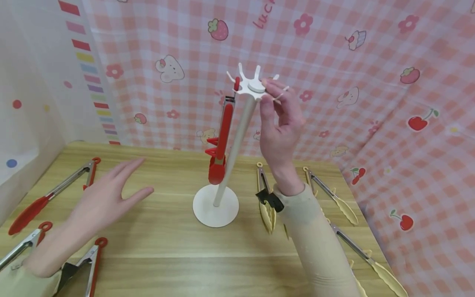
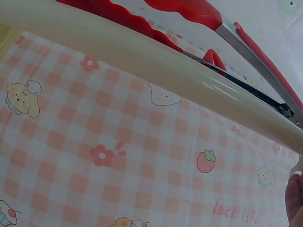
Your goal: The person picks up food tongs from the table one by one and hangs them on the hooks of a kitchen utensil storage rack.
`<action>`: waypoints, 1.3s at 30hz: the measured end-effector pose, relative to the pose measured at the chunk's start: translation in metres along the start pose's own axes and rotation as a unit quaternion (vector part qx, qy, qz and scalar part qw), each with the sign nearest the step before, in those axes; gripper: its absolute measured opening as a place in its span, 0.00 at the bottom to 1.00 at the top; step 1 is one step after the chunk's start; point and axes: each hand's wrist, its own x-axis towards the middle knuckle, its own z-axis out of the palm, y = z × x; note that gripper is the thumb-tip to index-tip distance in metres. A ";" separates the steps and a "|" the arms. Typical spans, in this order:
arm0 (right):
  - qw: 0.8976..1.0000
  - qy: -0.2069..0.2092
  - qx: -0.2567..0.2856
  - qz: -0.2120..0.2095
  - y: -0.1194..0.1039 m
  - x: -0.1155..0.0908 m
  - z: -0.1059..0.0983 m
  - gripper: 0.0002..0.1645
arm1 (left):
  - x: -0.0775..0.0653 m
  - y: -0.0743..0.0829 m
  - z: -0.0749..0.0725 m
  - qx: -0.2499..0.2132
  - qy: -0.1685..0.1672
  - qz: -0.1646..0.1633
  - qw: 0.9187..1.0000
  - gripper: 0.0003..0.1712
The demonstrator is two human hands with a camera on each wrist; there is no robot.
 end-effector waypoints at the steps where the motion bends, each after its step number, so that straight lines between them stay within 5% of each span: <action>1: 1.000 0.000 0.000 0.000 0.000 0.000 0.000 0.32 | -0.003 -0.003 0.001 0.001 -0.001 -0.002 1.000 0.48; 7: 1.000 0.002 0.005 -0.001 -0.001 0.001 0.000 0.32 | -0.017 -0.024 0.011 0.015 -0.009 -0.009 1.000 0.48; 19: 1.000 0.001 0.005 -0.001 0.000 0.001 -0.001 0.32 | -0.038 -0.056 0.019 0.061 -0.117 -0.063 0.989 0.49; 29: 1.000 -0.002 0.006 -0.003 0.000 0.000 -0.001 0.31 | -0.055 -0.081 0.032 0.069 -0.139 -0.078 0.985 0.48; 39: 1.000 -0.006 0.008 -0.002 0.000 0.000 0.000 0.30 | -0.072 -0.095 0.038 0.080 -0.200 -0.124 0.969 0.54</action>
